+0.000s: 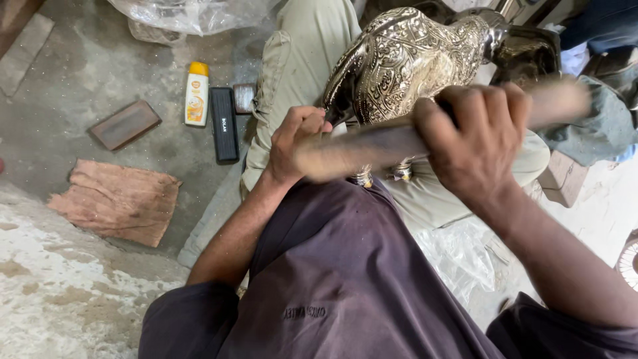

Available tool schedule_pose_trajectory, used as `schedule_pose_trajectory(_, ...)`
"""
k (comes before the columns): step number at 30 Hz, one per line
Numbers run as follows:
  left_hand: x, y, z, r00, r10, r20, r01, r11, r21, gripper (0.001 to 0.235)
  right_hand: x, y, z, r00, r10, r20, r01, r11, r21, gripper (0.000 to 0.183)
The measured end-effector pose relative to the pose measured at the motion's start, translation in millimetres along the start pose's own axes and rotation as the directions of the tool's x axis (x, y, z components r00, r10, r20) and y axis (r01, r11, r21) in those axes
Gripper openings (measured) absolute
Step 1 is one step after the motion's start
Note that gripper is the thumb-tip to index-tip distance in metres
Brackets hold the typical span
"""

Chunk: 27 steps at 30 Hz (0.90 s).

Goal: The person uses a hammer and a metal chisel to engrave intricate patterns onto a silver elephant figurine. They systematically tap the chisel against the figurine's surface to create detailed designs.

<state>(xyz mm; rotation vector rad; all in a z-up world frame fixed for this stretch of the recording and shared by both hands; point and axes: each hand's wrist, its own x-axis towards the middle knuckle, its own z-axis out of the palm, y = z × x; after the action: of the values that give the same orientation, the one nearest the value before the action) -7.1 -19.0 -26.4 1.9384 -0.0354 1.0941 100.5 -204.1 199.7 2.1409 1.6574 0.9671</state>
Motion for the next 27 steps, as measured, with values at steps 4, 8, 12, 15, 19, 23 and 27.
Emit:
schedule_pose_trajectory(4, -3.7, -7.6, -10.0, 0.987, -0.108, 0.117, 0.105, 0.994, 0.034, 0.025, -11.8, 14.7, -4.6, 0.911, 0.226, 0.345, -0.257, 0.965, 0.047, 0.021)
schedule_pose_trajectory(8, 12.1, -6.3, -22.2, 0.995, -0.077, -0.060, 0.078, 0.997, 0.011, 0.026, -22.0, 57.1, -9.1, 0.849, 0.333, 0.411, -0.453, 0.859, 0.239, 0.025)
schedule_pose_trajectory(12, 35.3, 6.3, -35.7, 0.904, -0.427, 0.024, 0.425, 0.892, -0.156, 0.027, -34.1, 85.6, -14.8, 0.778, 0.411, 0.475, -0.554, 0.806, 0.211, 0.039)
schedule_pose_trajectory(15, 60.5, 11.0, -40.6, 0.745, -0.655, 0.124, 0.613, 0.600, -0.513, 0.038, -34.7, 94.6, -16.9, 0.644, 0.485, 0.591, -0.732, 0.616, 0.292, 0.044)
schedule_pose_trajectory(19, 96.0, 10.0, -47.5, 0.698, -0.689, 0.196, 0.688, 0.571, -0.448, 0.042, -30.8, 92.0, -14.7, 0.456, 0.486, 0.745, -0.861, 0.454, 0.231, 0.058)
schedule_pose_trajectory(23, 137.6, 8.2, -39.8, 0.725, -0.641, 0.252, 0.685, 0.634, -0.359, 0.045, -25.4, 99.4, -14.6, 0.462, 0.437, 0.772, -0.859, 0.439, 0.265, 0.073)
schedule_pose_trajectory(27, 176.4, 5.9, -19.7, 0.742, -0.588, 0.323, 0.670, 0.671, -0.318, 0.041, -21.3, 108.9, -19.5, 0.427, 0.427, 0.797, -0.890, 0.352, 0.289, 0.078)
